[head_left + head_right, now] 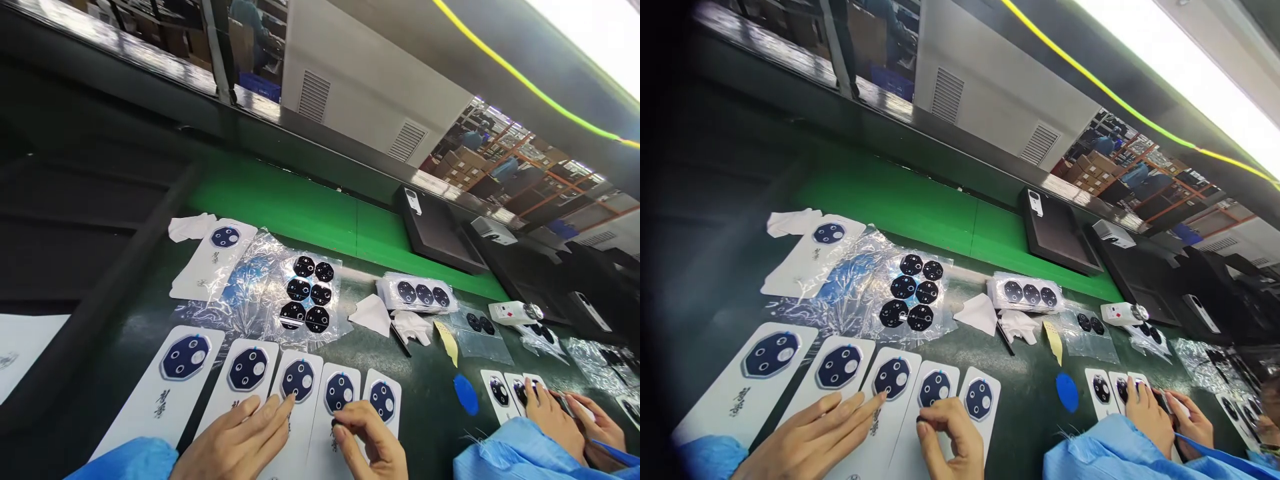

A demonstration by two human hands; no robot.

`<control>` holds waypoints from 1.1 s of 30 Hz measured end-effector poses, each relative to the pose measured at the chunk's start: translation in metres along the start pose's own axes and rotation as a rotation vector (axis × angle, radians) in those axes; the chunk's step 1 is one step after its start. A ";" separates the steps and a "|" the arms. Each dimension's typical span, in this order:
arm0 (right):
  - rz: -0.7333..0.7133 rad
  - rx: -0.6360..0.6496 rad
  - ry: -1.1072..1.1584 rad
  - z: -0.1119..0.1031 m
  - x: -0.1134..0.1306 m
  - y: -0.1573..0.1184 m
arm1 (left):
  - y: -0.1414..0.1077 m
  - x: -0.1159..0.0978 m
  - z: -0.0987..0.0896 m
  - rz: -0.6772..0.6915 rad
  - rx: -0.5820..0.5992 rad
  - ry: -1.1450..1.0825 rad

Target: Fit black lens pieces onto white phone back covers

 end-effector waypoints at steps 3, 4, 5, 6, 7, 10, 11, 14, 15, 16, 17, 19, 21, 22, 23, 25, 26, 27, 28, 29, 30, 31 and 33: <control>0.051 0.046 0.010 0.010 -0.002 0.003 | 0.002 0.000 -0.001 0.004 -0.003 0.009; 0.037 0.075 0.007 0.014 -0.002 0.005 | 0.002 0.000 -0.001 0.007 -0.003 0.015; -0.003 0.116 -0.004 0.018 -0.001 0.007 | 0.003 0.000 -0.001 0.010 -0.004 0.021; -0.062 0.162 -0.030 0.023 0.000 0.009 | 0.004 -0.001 -0.001 0.013 -0.004 0.029; -0.132 0.202 -0.067 0.027 0.002 0.011 | 0.005 -0.001 -0.001 0.015 -0.007 0.039; -0.354 0.208 -0.217 0.038 0.007 0.014 | 0.009 -0.001 -0.003 0.014 -0.026 0.061; -0.419 0.171 -0.268 0.041 0.009 0.013 | 0.011 -0.001 -0.004 0.011 -0.035 0.061; -0.551 0.047 -0.381 0.049 0.012 0.009 | 0.013 -0.001 -0.004 0.008 -0.051 0.055; -0.579 0.024 -0.406 0.051 0.012 0.007 | 0.013 -0.001 -0.004 0.007 -0.050 0.055; -0.600 0.008 -0.425 0.052 0.011 0.005 | 0.012 -0.001 -0.003 0.007 -0.050 0.057; -0.617 0.000 -0.440 0.053 0.011 0.004 | 0.012 0.000 -0.002 0.003 -0.045 0.059; -0.665 0.028 -0.465 0.056 0.011 0.005 | 0.010 0.000 -0.001 0.002 -0.044 0.060; -0.709 0.059 -0.494 0.057 0.013 0.008 | 0.011 0.000 -0.001 0.000 -0.050 0.055; -0.722 0.064 -0.507 0.057 0.015 0.011 | 0.011 0.000 -0.002 -0.004 -0.056 0.055; -0.718 0.065 -0.514 0.058 0.016 0.014 | 0.012 -0.001 -0.003 -0.007 -0.056 0.060; -0.639 0.062 -0.504 0.057 0.019 0.021 | 0.014 -0.001 -0.004 -0.016 -0.044 0.076; -0.578 0.077 -0.487 0.056 0.019 0.023 | 0.015 -0.001 -0.005 -0.023 -0.040 0.082; -0.524 0.092 -0.473 0.055 0.018 0.025 | 0.015 -0.001 -0.005 -0.031 -0.033 0.085; -0.488 0.095 -0.467 0.054 0.016 0.026 | 0.014 -0.001 -0.005 -0.038 -0.035 0.082; -0.471 0.084 -0.471 0.052 0.015 0.025 | 0.013 -0.001 -0.004 -0.043 -0.040 0.075; -0.469 0.060 -0.481 0.051 0.012 0.024 | 0.012 -0.001 -0.004 -0.043 -0.044 0.066; -0.488 0.027 -0.497 0.050 0.011 0.022 | 0.011 -0.001 -0.003 -0.040 -0.045 0.059; -0.556 -0.037 -0.522 0.051 0.008 0.016 | 0.009 -0.001 -0.002 -0.029 -0.040 0.048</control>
Point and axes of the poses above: each hand's wrist, its own y-axis towards the middle knuckle, its own z-axis out of the palm, x = y × z, the point moved 3 cm from there along y, towards the middle knuckle, and after that the axes turned 14 degrees about -x, right-handed, at the moved point
